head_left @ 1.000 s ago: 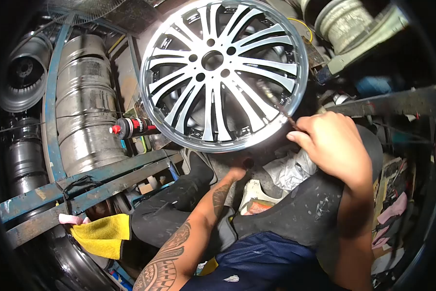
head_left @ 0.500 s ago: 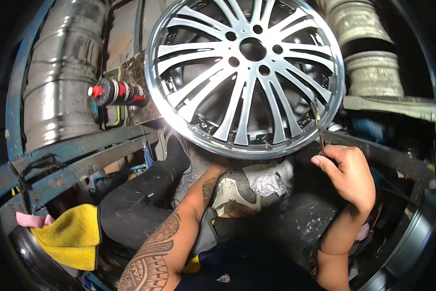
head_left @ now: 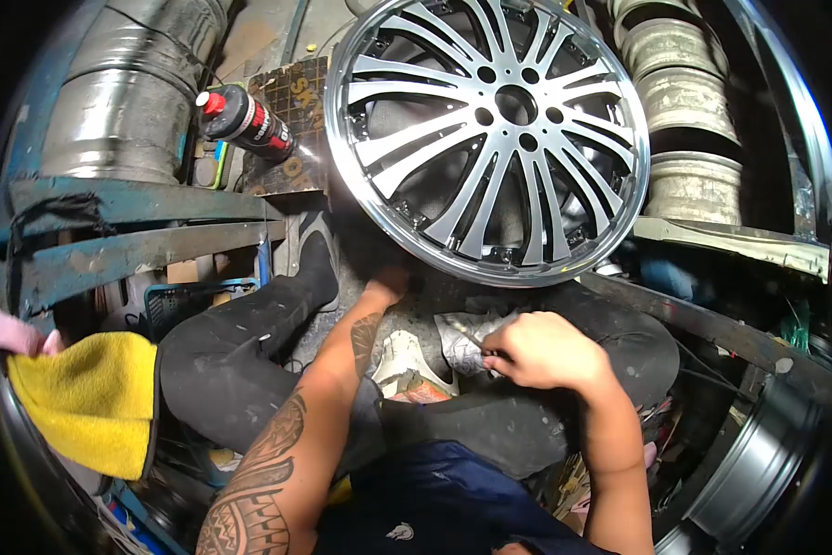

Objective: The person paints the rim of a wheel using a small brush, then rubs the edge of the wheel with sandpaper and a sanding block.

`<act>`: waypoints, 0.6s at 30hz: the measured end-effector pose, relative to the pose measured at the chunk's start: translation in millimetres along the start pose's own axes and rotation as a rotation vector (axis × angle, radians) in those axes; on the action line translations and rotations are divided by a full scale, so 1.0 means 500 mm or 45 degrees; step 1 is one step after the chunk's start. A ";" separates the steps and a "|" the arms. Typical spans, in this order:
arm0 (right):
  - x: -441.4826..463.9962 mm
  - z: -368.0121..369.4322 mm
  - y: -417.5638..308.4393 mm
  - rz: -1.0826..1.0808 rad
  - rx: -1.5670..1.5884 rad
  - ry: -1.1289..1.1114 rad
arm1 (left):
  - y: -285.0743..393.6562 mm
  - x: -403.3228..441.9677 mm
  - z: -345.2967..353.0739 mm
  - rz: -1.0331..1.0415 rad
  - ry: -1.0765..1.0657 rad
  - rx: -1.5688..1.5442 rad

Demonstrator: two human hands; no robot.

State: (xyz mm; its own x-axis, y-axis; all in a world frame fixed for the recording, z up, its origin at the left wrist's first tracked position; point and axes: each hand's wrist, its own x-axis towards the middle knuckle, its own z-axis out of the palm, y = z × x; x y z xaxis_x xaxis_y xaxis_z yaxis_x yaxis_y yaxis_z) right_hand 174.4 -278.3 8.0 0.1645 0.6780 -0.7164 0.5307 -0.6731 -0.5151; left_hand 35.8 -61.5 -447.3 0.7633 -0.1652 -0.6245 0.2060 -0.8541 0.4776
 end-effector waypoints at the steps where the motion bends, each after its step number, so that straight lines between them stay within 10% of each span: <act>1: 0.023 0.024 0.000 0.042 -0.044 -0.047 | 0.023 -0.025 -0.057 -0.023 -0.089 0.063; 9: 0.287 0.271 0.168 0.178 -0.145 -0.175 | 0.073 -0.176 -0.410 -0.340 -0.376 0.590; 13: 0.434 0.375 0.256 0.343 -0.089 -0.123 | 0.148 -0.280 -0.552 -0.097 -0.482 0.757; 18: 0.530 0.502 0.204 0.373 -0.111 0.785 | 0.309 -0.608 -0.633 0.097 0.462 0.458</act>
State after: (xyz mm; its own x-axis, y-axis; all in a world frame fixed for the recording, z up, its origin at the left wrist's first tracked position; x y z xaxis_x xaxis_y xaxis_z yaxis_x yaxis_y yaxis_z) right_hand 63.5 -241.4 -352.2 0.7409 0.5329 -0.4087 0.4525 -0.8458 -0.2826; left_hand 29.4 12.8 12.1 0.9443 -0.1061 -0.3116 -0.0333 -0.9725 0.2304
